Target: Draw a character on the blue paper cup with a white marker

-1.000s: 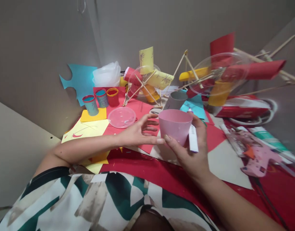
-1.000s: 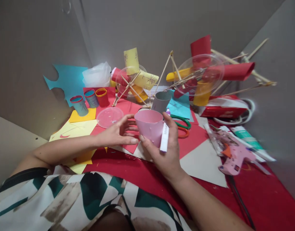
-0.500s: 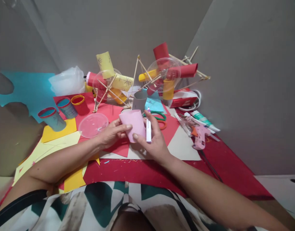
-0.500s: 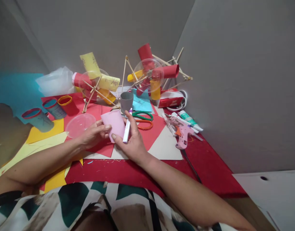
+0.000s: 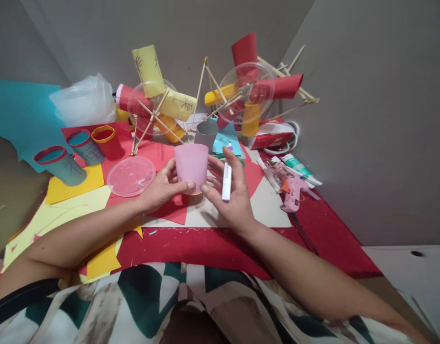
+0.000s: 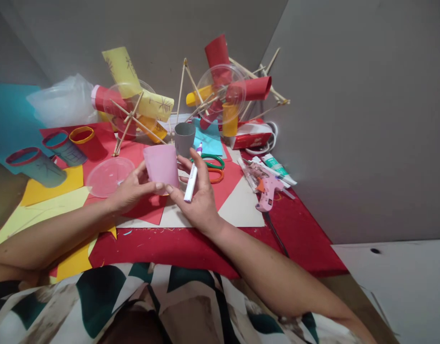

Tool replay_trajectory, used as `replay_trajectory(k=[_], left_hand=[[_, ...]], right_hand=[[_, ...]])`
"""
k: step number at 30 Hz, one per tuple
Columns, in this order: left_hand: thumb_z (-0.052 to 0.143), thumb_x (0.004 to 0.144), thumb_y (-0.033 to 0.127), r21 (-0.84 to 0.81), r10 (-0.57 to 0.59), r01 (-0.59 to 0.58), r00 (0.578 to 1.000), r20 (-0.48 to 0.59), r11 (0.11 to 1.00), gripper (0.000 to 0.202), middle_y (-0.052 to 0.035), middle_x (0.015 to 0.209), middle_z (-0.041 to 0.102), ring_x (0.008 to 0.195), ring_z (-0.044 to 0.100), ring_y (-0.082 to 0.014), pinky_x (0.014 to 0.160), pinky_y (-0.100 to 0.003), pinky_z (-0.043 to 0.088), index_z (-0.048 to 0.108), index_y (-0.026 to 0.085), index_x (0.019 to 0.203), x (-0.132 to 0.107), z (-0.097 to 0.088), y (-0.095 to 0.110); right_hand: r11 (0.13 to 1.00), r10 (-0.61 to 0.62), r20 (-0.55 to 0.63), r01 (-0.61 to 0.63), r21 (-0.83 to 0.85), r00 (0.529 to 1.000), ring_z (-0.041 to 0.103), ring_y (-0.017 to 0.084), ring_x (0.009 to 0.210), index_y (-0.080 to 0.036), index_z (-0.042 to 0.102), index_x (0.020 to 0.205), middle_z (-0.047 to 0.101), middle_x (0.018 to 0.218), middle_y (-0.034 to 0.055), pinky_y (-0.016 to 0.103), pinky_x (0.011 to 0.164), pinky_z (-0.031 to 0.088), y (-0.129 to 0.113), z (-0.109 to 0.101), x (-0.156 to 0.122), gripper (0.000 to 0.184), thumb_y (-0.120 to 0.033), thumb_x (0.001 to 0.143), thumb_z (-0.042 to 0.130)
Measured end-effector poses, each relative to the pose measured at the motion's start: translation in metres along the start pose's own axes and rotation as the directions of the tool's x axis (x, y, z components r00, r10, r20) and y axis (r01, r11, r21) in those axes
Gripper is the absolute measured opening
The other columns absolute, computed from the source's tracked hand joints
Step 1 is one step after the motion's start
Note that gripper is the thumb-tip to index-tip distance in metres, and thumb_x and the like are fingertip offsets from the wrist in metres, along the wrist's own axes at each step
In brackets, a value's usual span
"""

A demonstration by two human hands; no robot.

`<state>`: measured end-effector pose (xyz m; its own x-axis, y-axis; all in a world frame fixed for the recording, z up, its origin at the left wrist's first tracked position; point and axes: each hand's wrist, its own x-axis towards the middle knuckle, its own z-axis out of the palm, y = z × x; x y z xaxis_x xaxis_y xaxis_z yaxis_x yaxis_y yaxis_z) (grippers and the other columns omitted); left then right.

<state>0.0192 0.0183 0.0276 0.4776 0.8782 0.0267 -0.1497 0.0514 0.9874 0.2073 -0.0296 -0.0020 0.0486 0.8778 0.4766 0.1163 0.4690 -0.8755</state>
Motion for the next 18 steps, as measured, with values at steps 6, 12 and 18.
replay_trajectory(k=[6,12,18], left_hand=[[0.093,0.075,0.039,0.139,0.052,-0.07,0.99,0.13,0.988,0.076,-0.0131,0.151,0.061,0.14,0.06,-0.0328,0.116,-0.048,0.049,0.055,0.028,0.14,0.0007,-0.0071,-0.0053],[0.089,0.079,0.042,0.344,0.057,-0.084,0.994,0.09,0.935,0.08,-0.0132,0.141,0.068,0.128,0.066,-0.0312,0.111,-0.048,0.053,0.052,0.023,0.148,-0.0064,-0.0019,-0.0053],[0.093,0.074,0.043,0.215,-0.048,0.005,0.979,0.199,0.977,0.083,-0.0147,0.136,0.072,0.124,0.069,-0.0333,0.106,-0.049,0.055,0.059,0.022,0.146,-0.0049,-0.0034,-0.0062]], right_hand=[[0.996,0.04,-0.035,-0.043,-0.078,0.999,0.072,0.031,0.129,-0.032,0.034,0.163,0.061,0.155,0.0165,0.052,0.105,0.066,-0.0015,-0.0002,0.0043,0.094,-0.056,0.086,0.082],[0.96,-0.017,-0.028,0.009,-0.279,0.999,0.067,0.031,0.137,-0.031,0.042,0.16,0.06,0.159,0.013,0.052,0.11,0.063,-0.0053,-0.0007,-0.001,0.086,-0.048,0.086,0.081],[0.977,-0.051,-0.007,0.048,-0.21,0.999,0.064,0.032,0.144,-0.033,0.036,0.162,0.068,0.149,0.0131,0.056,0.118,0.058,-0.008,-0.0071,0.0018,0.087,-0.055,0.089,0.079]])
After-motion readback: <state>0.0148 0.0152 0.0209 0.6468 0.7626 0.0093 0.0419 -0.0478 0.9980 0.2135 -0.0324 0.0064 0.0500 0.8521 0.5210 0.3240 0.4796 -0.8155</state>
